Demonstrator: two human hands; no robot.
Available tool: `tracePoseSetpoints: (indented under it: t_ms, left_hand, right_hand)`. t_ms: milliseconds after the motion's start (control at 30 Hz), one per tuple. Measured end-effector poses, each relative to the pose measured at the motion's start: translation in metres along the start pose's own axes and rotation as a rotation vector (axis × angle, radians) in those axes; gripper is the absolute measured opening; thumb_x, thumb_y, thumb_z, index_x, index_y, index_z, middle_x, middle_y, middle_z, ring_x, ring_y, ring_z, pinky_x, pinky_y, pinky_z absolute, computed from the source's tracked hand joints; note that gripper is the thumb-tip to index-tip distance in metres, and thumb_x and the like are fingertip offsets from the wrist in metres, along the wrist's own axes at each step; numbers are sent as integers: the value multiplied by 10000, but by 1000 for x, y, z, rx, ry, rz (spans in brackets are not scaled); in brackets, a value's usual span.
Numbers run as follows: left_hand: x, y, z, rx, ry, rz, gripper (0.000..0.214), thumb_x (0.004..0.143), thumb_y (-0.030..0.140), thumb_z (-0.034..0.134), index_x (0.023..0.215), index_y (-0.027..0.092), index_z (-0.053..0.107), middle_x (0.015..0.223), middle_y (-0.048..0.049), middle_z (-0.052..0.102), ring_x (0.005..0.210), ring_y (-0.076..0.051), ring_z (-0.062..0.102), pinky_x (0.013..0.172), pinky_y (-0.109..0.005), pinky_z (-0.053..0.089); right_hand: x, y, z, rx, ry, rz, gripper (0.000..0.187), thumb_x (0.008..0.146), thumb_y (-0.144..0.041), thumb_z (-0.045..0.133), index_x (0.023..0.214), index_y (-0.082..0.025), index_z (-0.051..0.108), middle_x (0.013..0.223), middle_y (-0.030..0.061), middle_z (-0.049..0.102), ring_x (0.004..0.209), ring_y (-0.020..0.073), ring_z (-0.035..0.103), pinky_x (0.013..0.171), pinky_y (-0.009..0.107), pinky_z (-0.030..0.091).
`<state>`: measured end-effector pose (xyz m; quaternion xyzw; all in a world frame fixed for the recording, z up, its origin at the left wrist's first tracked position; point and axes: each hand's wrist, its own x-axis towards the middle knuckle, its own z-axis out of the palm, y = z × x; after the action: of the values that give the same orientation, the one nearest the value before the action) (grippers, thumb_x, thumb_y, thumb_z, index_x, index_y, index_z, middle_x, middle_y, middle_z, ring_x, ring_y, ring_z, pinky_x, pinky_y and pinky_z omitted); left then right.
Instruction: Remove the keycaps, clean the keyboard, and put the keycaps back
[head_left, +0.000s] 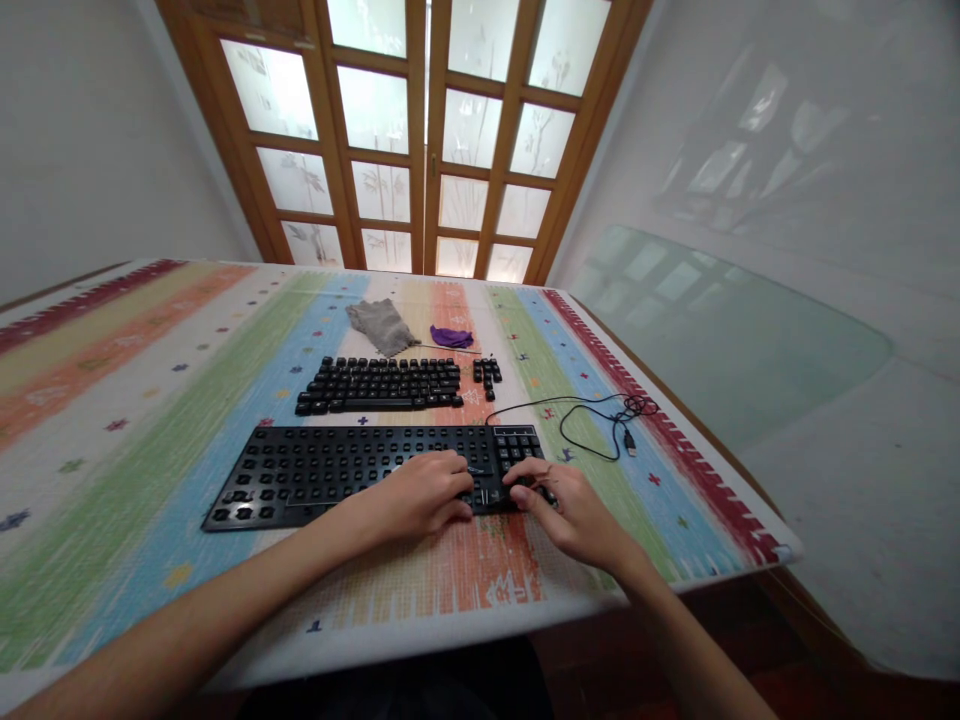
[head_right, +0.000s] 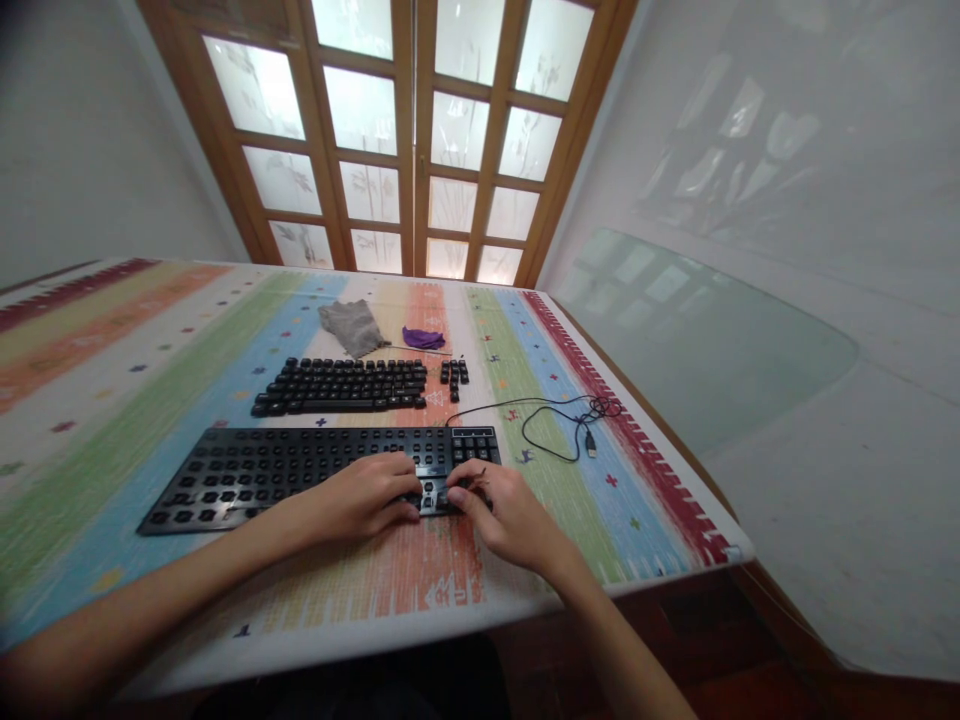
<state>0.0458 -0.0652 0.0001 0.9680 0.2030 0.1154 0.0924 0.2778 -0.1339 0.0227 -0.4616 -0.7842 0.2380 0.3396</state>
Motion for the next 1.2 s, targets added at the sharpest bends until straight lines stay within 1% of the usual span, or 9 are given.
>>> tracePoseSetpoints:
  t_ms: [100,167,267,433,567,767,900,1033,1200]
  left_hand:
    - [-1,3,2,18,7,10,104,901,256,612,880,155,599,881,-69,610,809,-204,568,720,-306,448]
    - [-3,6,4,55,23,25,101,924,245,563,923,146,583,921,-88,611,854,-222,564,761,-331,460]
    - [-5,9,10,134,49,52,107,947,225,513,957,131,564,937,-99,603,883,-238,550,799,-364,468]
    - [-7,9,19,250,89,101,122,974,203,460,917,134,541,897,-86,582,811,-219,537,738,-351,466]
    - [-7,11,25,341,140,99,124,963,162,446,874,140,529,852,-74,564,749,-207,519,670,-338,445]
    - [-9,20,28,441,176,67,153,954,106,414,850,142,520,805,-65,547,714,-206,505,626,-345,415]
    - [-10,22,30,492,178,58,141,950,103,423,856,142,520,797,-62,551,700,-207,510,604,-345,405]
    - [-11,24,32,543,182,37,129,942,93,424,867,145,514,794,-56,555,689,-203,522,587,-334,409]
    - [-13,29,34,576,177,2,106,926,76,434,884,142,506,799,-50,558,696,-198,545,570,-312,422]
  right_hand:
    - [-1,0,-5,-2,67,16,242,981,-314,456,890,-189,643,811,49,689,669,156,632,648,278,494]
    - [-1,0,-8,-40,35,11,259,985,-316,453,858,-183,636,834,56,691,686,156,632,661,280,489]
    - [-1,2,-8,-73,-31,-12,226,978,-285,468,868,-175,631,887,65,697,704,154,636,677,280,488]
    - [-3,7,2,-16,-1,-8,175,969,-239,467,905,-177,618,847,49,683,666,141,627,663,267,487]
    - [-4,5,10,-33,-1,-21,139,962,-234,489,934,-180,613,845,47,684,691,148,620,681,267,480]
    - [1,-3,16,-113,-63,-56,138,972,-249,479,933,-174,589,856,62,663,778,177,617,740,292,471]
    - [14,-1,17,-171,-52,-17,179,987,-270,447,898,-180,573,842,68,656,788,192,620,745,307,462]
    - [26,4,15,-110,-25,26,217,995,-295,423,854,-187,548,758,46,638,713,176,618,695,287,455]
    - [28,4,17,-46,9,84,231,994,-311,410,827,-196,521,683,21,613,643,167,607,637,271,432]
